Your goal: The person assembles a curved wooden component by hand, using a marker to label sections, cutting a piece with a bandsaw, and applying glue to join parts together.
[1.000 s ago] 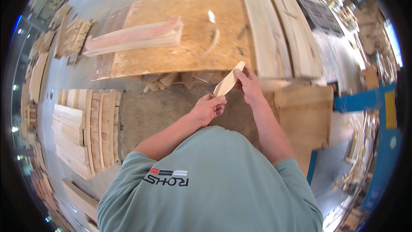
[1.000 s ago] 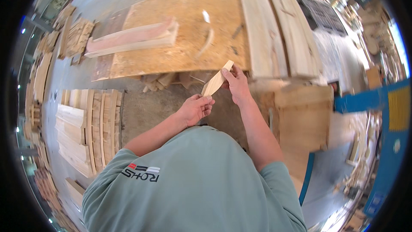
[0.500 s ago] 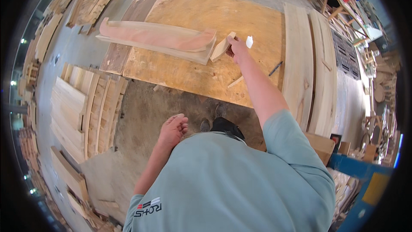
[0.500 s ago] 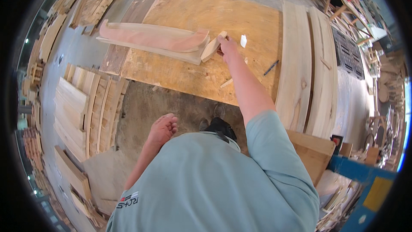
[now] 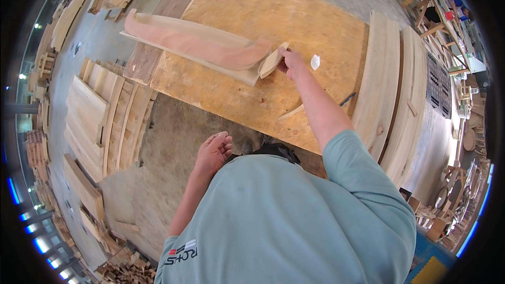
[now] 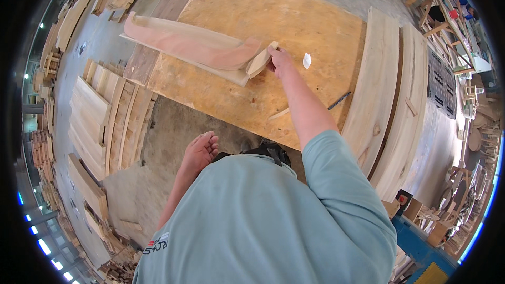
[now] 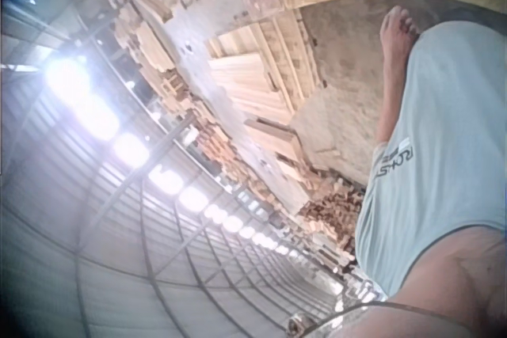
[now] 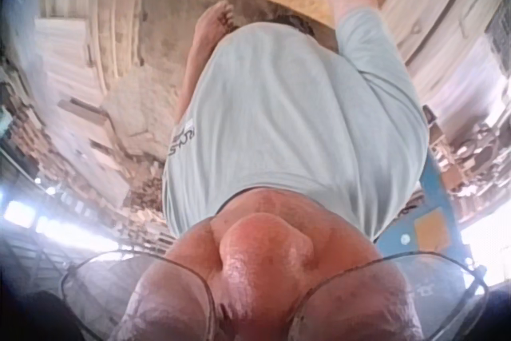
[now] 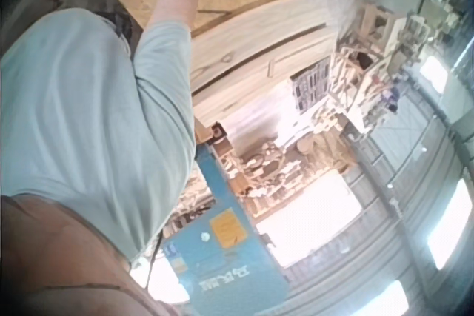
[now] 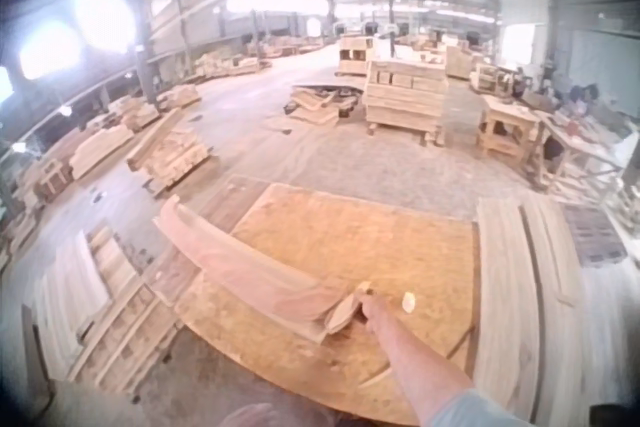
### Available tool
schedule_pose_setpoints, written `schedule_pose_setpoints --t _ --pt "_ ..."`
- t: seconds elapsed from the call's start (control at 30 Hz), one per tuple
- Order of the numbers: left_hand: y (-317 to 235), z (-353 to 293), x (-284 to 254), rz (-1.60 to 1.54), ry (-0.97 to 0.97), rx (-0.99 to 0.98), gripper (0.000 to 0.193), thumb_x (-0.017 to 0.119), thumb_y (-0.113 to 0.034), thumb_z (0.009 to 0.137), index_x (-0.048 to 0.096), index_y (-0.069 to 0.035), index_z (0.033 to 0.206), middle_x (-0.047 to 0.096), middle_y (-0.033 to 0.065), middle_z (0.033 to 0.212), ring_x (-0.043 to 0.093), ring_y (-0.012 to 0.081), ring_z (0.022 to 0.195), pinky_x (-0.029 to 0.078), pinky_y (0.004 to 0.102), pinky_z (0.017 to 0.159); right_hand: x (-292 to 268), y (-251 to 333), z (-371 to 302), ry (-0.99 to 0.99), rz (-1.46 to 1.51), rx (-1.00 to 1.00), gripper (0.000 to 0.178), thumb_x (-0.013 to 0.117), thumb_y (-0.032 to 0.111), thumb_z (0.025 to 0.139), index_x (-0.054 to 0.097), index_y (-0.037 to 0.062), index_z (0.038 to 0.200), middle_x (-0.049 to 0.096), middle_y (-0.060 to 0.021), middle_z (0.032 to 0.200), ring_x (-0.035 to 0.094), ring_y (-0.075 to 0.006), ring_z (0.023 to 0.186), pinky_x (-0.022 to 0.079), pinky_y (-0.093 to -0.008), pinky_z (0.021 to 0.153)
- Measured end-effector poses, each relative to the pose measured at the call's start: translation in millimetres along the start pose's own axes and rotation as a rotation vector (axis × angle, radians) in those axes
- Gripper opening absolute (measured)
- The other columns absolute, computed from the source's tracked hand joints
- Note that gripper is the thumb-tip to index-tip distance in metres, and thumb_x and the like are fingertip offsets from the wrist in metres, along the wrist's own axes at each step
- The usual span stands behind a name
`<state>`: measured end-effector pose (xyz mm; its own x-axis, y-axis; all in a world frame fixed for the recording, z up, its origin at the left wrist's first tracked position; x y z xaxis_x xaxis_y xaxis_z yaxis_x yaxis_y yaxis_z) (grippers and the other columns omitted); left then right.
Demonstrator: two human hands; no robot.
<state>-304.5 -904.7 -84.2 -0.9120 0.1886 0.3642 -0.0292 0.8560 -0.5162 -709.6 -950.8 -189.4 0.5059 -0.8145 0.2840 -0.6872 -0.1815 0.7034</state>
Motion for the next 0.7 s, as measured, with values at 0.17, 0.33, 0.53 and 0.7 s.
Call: schedule_pose_setpoints --t 0.17,0.33,0.53,0.7 --pt "-9.2 6.9 11.4 0.058 0.057 -0.01 0.017 0.069 -0.022 0.097 0.063 -0.009 0.106 0.068 0.0025 0.092 0.063 0.0126 0.078 0.053 0.0268 0.069 7.3 6.8 -13.5 0.029 -0.078 0.022 0.034 0.067 0.031 0.098 0.059 0.0197 0.13 0.068 0.0021 0.106 0.066 -0.0163 0.094 0.054 -0.0401 0.082" --pt "-14.4 9.9 10.4 0.118 0.075 -0.004 0.017 0.069 -0.022 0.097 0.064 -0.009 0.106 0.068 0.0019 0.092 0.063 0.0122 0.077 0.053 0.0266 0.069 5.7 8.0 -16.6 0.029 -0.064 0.005 0.033 0.067 0.031 0.098 0.06 0.0221 0.129 0.068 0.0035 0.105 0.065 -0.0142 0.092 0.051 -0.0398 0.084" --pt "-12.9 11.6 -7.7 0.085 0.113 -0.018 0.019 0.068 -0.023 0.098 0.066 -0.008 0.109 0.069 0.0016 0.092 0.063 0.0116 0.078 0.053 0.0266 0.069 3.9 -0.2 -35.5 0.051 -0.135 -0.002 0.031 0.066 0.031 0.098 0.062 0.0237 0.128 0.069 0.0045 0.102 0.065 -0.0132 0.091 0.051 -0.0383 0.081" --pt "-37.7 23.7 -5.7 0.2 0.228 -0.009 0.022 0.064 -0.025 0.101 0.065 -0.005 0.111 0.069 0.0015 0.094 0.062 0.0118 0.08 0.052 0.0265 0.07 1.3 -9.3 -67.8 0.066 -0.094 -0.05 0.031 0.066 0.033 0.098 0.063 0.0242 0.128 0.069 0.0047 0.1 0.065 -0.0119 0.089 0.05 -0.0348 0.077"
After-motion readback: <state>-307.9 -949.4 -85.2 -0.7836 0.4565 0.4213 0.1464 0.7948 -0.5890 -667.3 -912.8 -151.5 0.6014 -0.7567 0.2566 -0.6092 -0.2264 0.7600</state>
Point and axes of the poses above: each hand's wrist, its own z-axis towards the middle knuckle, its own x-axis out of the palm, y = z × x, the point moved 7 cm from there along z, towards the middle knuckle
